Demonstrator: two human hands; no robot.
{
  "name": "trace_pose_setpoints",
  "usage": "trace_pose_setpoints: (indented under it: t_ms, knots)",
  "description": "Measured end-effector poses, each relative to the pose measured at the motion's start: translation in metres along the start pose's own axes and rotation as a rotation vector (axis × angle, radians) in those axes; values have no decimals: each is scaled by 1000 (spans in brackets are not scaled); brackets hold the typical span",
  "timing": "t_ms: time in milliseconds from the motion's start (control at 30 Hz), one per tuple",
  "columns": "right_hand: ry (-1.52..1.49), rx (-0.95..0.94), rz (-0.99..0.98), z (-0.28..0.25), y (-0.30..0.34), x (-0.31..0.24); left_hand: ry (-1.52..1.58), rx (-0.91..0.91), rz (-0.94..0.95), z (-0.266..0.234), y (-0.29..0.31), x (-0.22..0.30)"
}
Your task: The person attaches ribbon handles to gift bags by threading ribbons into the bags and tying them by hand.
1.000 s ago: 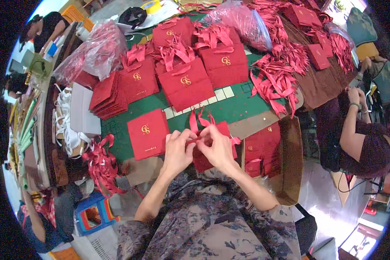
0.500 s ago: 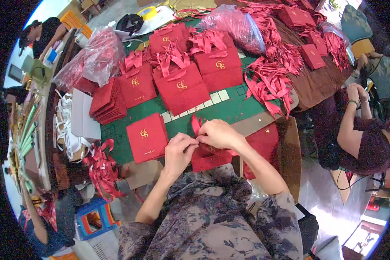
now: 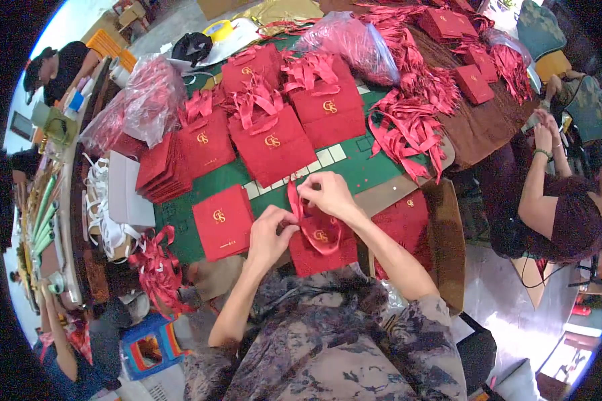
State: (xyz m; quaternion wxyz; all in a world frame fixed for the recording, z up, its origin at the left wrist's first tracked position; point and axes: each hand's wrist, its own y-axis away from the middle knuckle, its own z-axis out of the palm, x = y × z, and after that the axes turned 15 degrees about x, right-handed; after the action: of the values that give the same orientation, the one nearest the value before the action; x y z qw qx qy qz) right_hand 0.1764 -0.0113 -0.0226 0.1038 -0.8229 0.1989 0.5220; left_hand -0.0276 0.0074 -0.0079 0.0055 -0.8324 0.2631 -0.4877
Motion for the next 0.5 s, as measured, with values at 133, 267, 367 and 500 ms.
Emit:
trace_pose_setpoints:
  t_ms: [133,267,367,500]
  knots:
    - [-59,37,51,-20,2,-11,-176,43,54,-4,-7,-3]
    - [135,251,-141,-41,-4,3,-193,201,71,2,-16,2]
    - [299,143,-137,-36,1,-1,-214,249,101,12,-22,4]
    - [509,70,-247,-20,13,6,-352,103,-6,29,-25,11]
